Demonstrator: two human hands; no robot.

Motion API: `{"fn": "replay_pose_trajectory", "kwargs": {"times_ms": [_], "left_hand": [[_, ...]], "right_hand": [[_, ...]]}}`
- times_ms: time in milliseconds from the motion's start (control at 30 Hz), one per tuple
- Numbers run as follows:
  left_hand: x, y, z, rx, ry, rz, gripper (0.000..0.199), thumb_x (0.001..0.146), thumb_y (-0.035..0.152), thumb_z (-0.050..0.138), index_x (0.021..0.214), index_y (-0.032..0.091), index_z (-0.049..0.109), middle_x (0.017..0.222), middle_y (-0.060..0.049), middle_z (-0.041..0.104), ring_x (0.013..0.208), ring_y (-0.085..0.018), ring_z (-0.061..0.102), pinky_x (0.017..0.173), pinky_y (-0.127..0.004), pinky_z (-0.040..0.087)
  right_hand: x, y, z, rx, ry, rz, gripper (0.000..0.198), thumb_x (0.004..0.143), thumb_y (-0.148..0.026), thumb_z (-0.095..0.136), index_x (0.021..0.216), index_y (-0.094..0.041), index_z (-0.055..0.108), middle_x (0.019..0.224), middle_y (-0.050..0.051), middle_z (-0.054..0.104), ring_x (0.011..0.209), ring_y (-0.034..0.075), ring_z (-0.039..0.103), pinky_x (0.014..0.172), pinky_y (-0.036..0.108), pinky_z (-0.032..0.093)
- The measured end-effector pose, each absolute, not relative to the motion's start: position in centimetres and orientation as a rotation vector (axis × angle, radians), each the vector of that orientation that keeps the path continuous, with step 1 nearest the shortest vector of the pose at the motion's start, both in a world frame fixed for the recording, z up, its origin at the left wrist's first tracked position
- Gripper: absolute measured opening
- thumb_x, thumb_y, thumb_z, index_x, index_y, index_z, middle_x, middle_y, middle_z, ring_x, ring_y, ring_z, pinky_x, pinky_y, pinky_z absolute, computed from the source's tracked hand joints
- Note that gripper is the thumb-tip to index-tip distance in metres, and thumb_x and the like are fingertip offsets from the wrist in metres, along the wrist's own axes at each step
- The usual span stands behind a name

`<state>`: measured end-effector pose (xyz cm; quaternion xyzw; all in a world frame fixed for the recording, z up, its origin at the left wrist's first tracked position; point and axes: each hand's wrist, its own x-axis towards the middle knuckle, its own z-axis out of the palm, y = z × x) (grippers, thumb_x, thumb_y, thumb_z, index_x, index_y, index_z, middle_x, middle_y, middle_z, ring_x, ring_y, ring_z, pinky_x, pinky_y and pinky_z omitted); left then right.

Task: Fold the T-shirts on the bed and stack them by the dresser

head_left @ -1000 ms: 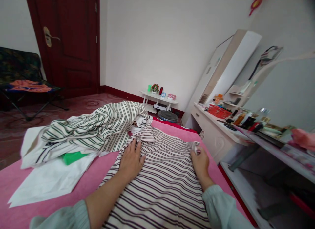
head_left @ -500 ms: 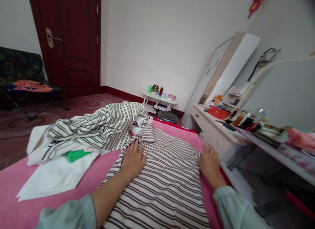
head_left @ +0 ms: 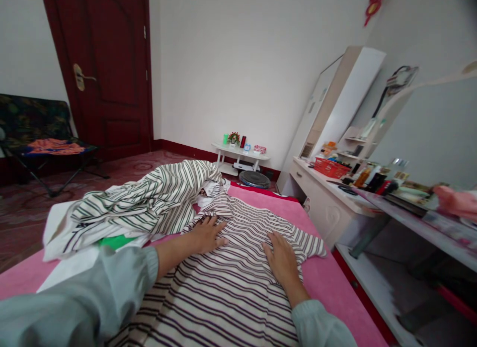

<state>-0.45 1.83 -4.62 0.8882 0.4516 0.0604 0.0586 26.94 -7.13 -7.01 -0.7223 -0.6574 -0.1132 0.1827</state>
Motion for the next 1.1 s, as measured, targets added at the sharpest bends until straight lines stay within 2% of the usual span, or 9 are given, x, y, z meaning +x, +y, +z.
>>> {"fn": "replay_pose_trajectory", "kwargs": {"times_ms": [133, 300, 367, 500, 567, 700, 833, 1000, 1100], "left_hand": [[-0.4, 6.8, -2.9, 2.852, 1.348, 0.284, 0.057, 0.088, 0.051, 0.047, 0.141, 0.03, 0.041, 0.143, -0.012, 0.044, 0.129, -0.029, 0.042, 0.105, -0.043, 0.032], [-1.0, 11.0, -2.7, 2.802, 1.589, 0.397, 0.047, 0.086, 0.033, 0.053, 0.133, 0.024, 0.051, 0.15, -0.011, 0.033, 0.141, -0.033, 0.02, 0.11, -0.05, 0.021], [-1.0, 11.3, -3.3, 2.778, 1.633, 0.402, 0.045, 0.087, 0.029, 0.05, 0.131, 0.024, 0.053, 0.15, -0.01, 0.034, 0.141, -0.032, 0.02, 0.109, -0.049, 0.023], [-0.2, 9.8, -3.9, 2.73, 1.737, 0.403, 0.048, 0.086, 0.022, 0.046, 0.133, 0.013, 0.05, 0.153, -0.018, 0.024, 0.139, -0.039, 0.02, 0.103, -0.055, 0.029], [0.4, 8.2, -4.1, 2.746, 1.732, 0.392, 0.048, 0.083, 0.017, 0.047, 0.131, 0.012, 0.052, 0.153, -0.018, 0.022, 0.14, -0.038, 0.018, 0.104, -0.054, 0.029], [0.5, 3.7, -5.2, 2.765, 1.613, 0.455, 0.052, 0.085, 0.031, 0.05, 0.135, 0.016, 0.047, 0.151, -0.014, 0.031, 0.141, -0.031, 0.022, 0.109, -0.048, 0.026], [-1.3, 0.6, -7.3, 2.702, 1.606, 0.639, 0.062, 0.091, 0.047, 0.038, 0.14, 0.009, 0.039, 0.148, -0.018, 0.035, 0.14, -0.028, 0.025, 0.112, -0.044, 0.025], [-3.0, 0.5, -7.9, 2.607, 1.659, 0.799, 0.054, 0.095, 0.04, 0.032, 0.134, 0.005, 0.045, 0.14, -0.018, 0.046, 0.135, -0.027, 0.035, 0.113, -0.041, 0.027], [-3.0, 0.8, -7.6, 2.572, 1.652, 0.821, 0.048, 0.095, 0.027, 0.029, 0.133, 0.005, 0.047, 0.138, -0.016, 0.049, 0.131, -0.025, 0.041, 0.111, -0.039, 0.03]], "right_hand": [[26.8, -7.2, -7.1, -2.024, -1.836, -0.319, 0.042, 0.092, -0.037, 0.041, 0.123, -0.014, 0.058, 0.134, 0.015, 0.052, 0.125, 0.028, 0.045, 0.103, 0.042, 0.033], [27.0, -7.2, -7.0, -2.001, -1.815, -0.277, 0.04, 0.091, -0.034, 0.042, 0.123, -0.016, 0.058, 0.133, 0.013, 0.053, 0.124, 0.026, 0.046, 0.104, 0.041, 0.033], [27.1, -7.2, -6.9, -1.998, -1.805, -0.256, 0.039, 0.091, -0.034, 0.043, 0.123, -0.017, 0.058, 0.132, 0.012, 0.054, 0.124, 0.026, 0.047, 0.104, 0.04, 0.033], [27.0, -7.2, -6.9, -2.002, -1.786, -0.255, 0.038, 0.091, -0.034, 0.044, 0.122, -0.019, 0.058, 0.133, 0.011, 0.054, 0.123, 0.025, 0.047, 0.104, 0.04, 0.033], [26.9, -7.3, -6.8, -2.001, -1.787, -0.26, 0.038, 0.091, -0.033, 0.043, 0.123, -0.019, 0.058, 0.133, 0.011, 0.054, 0.124, 0.024, 0.046, 0.104, 0.039, 0.032], [26.8, -7.5, -6.5, -1.982, -1.79, -0.264, 0.037, 0.091, -0.032, 0.043, 0.122, -0.017, 0.058, 0.132, 0.012, 0.054, 0.123, 0.024, 0.047, 0.105, 0.038, 0.032], [26.8, -7.6, -6.6, -1.939, -1.767, -0.223, 0.035, 0.089, -0.029, 0.046, 0.118, -0.016, 0.06, 0.128, 0.012, 0.057, 0.12, 0.024, 0.049, 0.104, 0.037, 0.033], [27.8, -7.3, -7.0, -1.78, -1.596, -0.142, 0.033, 0.085, -0.026, 0.044, 0.112, -0.014, 0.06, 0.113, 0.012, 0.063, 0.108, 0.022, 0.056, 0.098, 0.033, 0.04], [30.5, -7.6, -6.4, -1.718, -1.426, -0.257, 0.035, 0.083, -0.021, 0.037, 0.108, -0.014, 0.06, 0.114, 0.012, 0.061, 0.11, 0.021, 0.054, 0.099, 0.034, 0.04]]}}
